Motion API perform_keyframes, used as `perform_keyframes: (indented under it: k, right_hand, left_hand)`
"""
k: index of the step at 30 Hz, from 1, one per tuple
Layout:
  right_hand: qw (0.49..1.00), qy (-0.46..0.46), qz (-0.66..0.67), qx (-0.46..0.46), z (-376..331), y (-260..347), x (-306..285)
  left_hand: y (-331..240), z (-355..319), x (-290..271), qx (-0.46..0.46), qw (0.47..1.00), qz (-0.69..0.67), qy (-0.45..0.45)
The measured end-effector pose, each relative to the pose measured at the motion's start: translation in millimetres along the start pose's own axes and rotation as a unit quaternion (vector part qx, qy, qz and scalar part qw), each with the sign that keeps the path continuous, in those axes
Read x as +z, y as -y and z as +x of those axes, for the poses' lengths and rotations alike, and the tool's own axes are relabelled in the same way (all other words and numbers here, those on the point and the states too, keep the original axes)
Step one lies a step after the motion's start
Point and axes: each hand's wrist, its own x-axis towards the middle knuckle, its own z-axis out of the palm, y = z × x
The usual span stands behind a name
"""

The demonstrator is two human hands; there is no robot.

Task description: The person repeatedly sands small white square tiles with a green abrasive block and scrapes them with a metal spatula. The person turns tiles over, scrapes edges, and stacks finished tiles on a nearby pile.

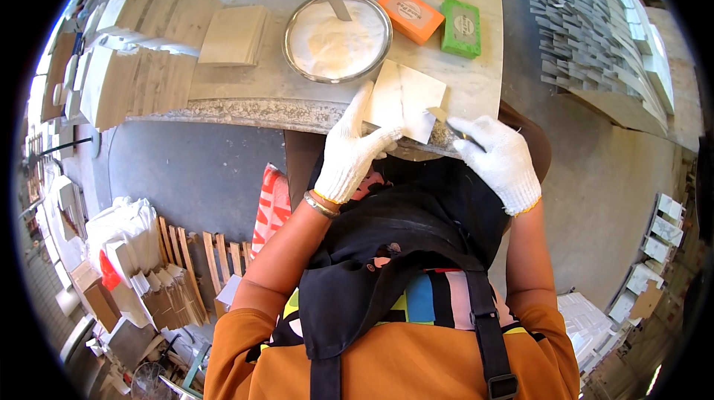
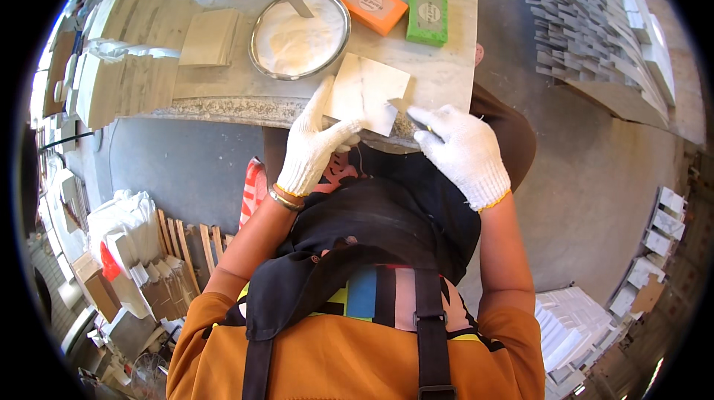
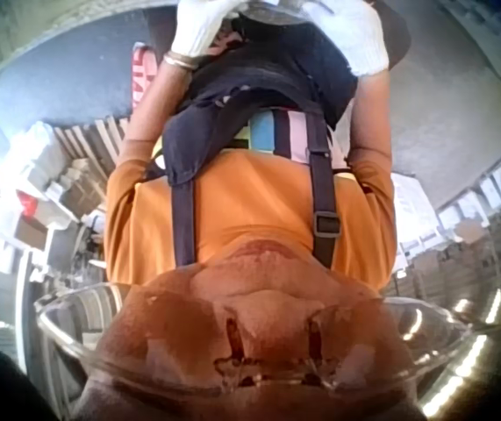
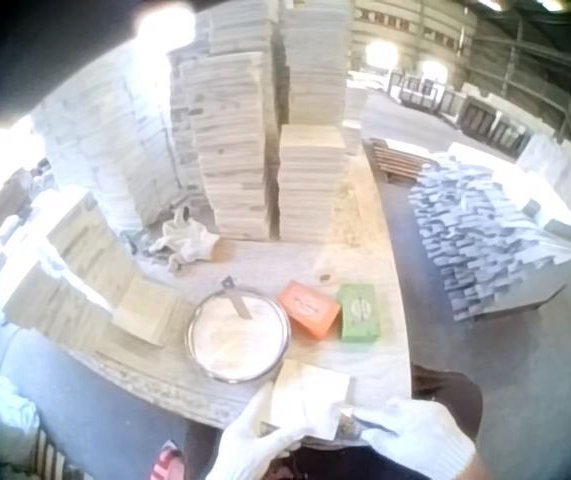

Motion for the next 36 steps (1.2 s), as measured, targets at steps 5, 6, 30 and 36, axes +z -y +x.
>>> perform_keyframes:
  k: [5, 6, 30, 36]
  right_hand:
    - [0.995, -0.042, 0.091, 0.012, 37, 17, -20]
    - [0.995, -0.040, 0.086, 0.013, 48, 23, -21]
    - [0.973, -0.170, -0.151, 0.040, 222, -43, -12]
    - [0.991, -0.113, 0.040, 0.051, 213, -39, -18]
  left_hand:
    - [2, -2, 2, 0.023, 0.999, -0.036, 0.011]
    - [1, -3, 2, 0.026, 0.999, -0.031, 0.016]
    - [-2, 0, -8, 0.023, 0.999, -0.019, 0.044]
    - [3, 2, -9, 0.012, 0.999, 0.006, 0.034]
